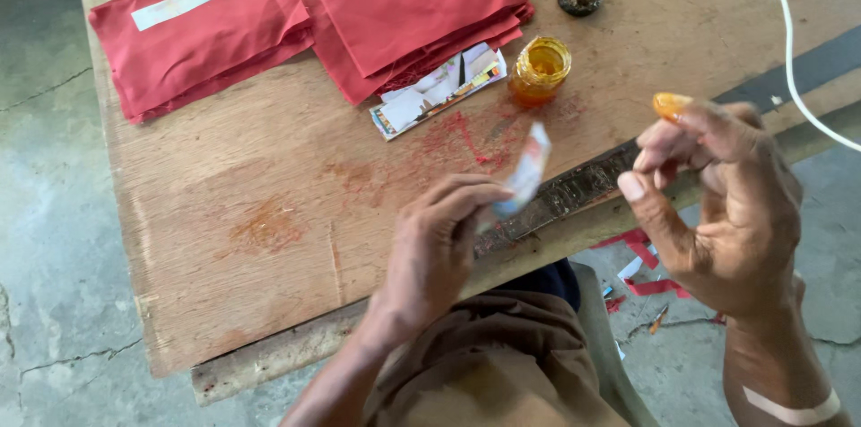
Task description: The person applies adhesive labels to red fabric pouches by picking up a pre-printed label from a metal strip, applying orange liquid adhesive with their finger, and pressing the label onto the center of each pouch.
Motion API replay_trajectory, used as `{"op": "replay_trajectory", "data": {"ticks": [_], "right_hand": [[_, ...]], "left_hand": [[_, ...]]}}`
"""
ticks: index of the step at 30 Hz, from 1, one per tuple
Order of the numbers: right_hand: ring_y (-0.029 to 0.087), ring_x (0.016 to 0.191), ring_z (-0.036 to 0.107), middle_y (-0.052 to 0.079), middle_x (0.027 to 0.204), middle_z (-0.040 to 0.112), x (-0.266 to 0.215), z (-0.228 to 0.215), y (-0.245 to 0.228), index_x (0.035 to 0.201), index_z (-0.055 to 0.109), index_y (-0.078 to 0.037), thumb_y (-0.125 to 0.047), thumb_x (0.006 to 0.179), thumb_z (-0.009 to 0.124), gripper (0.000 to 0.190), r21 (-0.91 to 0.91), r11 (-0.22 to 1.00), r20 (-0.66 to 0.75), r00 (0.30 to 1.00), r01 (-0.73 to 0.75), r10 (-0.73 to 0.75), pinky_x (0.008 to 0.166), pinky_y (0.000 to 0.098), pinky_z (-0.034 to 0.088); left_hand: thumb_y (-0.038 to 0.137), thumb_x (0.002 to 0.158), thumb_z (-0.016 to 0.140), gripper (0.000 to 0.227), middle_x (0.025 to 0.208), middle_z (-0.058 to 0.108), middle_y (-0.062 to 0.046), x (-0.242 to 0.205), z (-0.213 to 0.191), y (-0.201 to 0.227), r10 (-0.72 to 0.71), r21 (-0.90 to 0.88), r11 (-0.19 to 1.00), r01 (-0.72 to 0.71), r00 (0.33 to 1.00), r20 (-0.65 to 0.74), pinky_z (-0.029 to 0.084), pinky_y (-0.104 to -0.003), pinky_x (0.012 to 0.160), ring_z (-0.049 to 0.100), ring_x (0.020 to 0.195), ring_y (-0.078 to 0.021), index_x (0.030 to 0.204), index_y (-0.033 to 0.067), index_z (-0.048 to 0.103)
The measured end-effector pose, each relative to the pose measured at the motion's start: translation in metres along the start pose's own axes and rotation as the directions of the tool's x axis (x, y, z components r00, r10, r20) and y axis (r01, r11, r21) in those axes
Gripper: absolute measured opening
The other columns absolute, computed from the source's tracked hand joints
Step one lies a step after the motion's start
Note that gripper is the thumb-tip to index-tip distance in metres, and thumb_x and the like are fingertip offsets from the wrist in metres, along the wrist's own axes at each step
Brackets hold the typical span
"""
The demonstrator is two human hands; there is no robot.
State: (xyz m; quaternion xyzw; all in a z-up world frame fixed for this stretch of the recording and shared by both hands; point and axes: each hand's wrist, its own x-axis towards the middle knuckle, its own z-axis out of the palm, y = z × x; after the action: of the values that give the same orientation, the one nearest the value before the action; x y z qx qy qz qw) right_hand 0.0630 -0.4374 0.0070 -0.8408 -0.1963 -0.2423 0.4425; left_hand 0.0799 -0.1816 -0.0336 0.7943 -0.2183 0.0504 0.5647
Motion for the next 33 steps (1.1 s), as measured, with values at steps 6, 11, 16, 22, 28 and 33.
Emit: {"op": "replay_trajectory", "data": {"ticks": [6,11,16,22,28,33], "right_hand": [[0.007,0.083,0.066,0.006,0.102,0.066,-0.042,-0.015,0.023,0.157,0.038,-0.006,-0.008,0.096,0.071,0.070,0.129,0.964,0.117,0.969,-0.233,0.218,0.071,0.0222,0.061],[0.011,0.074,0.067,0.007,0.090,0.071,-0.076,-0.010,0.042,0.164,0.020,-0.009,-0.011,0.085,0.072,0.094,0.192,0.808,0.325,0.813,-0.556,0.483,0.067,0.0264,0.061],[0.012,0.058,0.066,0.010,0.075,0.074,-0.090,0.004,0.054,0.166,0.000,-0.019,-0.014,0.081,0.073,0.113,0.183,0.559,0.530,0.560,-0.809,0.637,0.055,0.0303,0.063],[0.013,0.044,0.062,0.010,0.065,0.074,-0.088,0.009,0.054,0.169,-0.002,-0.023,-0.019,0.080,0.072,0.116,0.149,0.527,0.530,0.517,-0.837,0.672,0.041,0.0279,0.051],[0.013,0.043,0.061,0.013,0.064,0.073,-0.086,0.010,0.052,0.169,0.002,-0.024,-0.022,0.079,0.073,0.115,0.105,0.522,0.519,0.495,-0.846,0.697,0.040,0.0287,0.053],[0.014,0.044,0.061,0.010,0.065,0.076,-0.084,0.016,0.046,0.168,-0.002,-0.029,-0.028,0.082,0.076,0.116,-0.097,0.553,0.504,0.438,-0.827,0.744,0.042,0.0298,0.054]], "left_hand": [[0.000,0.094,0.065,0.020,0.111,0.075,-0.015,0.010,0.037,-0.003,-0.093,-0.125,0.987,0.104,0.992,0.091,0.057,-0.037,0.092,0.074,0.106,-0.0289,0.112,0.0038,0.073],[0.003,0.092,0.066,0.020,0.110,0.075,-0.016,0.011,0.039,-0.014,-0.198,-0.020,0.979,0.204,0.965,0.173,0.055,-0.039,0.091,0.072,0.105,-0.0330,0.111,0.0038,0.073],[0.003,0.089,0.069,0.023,0.110,0.074,-0.017,0.007,0.037,-0.013,-0.186,0.028,0.983,0.184,0.966,0.181,0.054,-0.041,0.092,0.070,0.106,-0.0352,0.111,0.0041,0.073],[0.001,0.089,0.068,0.026,0.113,0.074,-0.017,0.007,0.033,-0.008,-0.202,0.035,0.979,0.200,0.960,0.194,0.054,-0.041,0.093,0.070,0.108,-0.0358,0.114,0.0035,0.072],[0.002,0.090,0.067,0.024,0.113,0.074,-0.017,0.008,0.033,-0.010,-0.185,0.028,0.983,0.183,0.961,0.204,0.054,-0.041,0.093,0.070,0.108,-0.0355,0.113,0.0028,0.072],[0.002,0.088,0.067,0.026,0.111,0.074,-0.017,0.008,0.032,-0.008,-0.213,0.046,0.977,0.208,0.951,0.224,0.054,-0.042,0.091,0.070,0.107,-0.0359,0.113,0.0032,0.072]]}}
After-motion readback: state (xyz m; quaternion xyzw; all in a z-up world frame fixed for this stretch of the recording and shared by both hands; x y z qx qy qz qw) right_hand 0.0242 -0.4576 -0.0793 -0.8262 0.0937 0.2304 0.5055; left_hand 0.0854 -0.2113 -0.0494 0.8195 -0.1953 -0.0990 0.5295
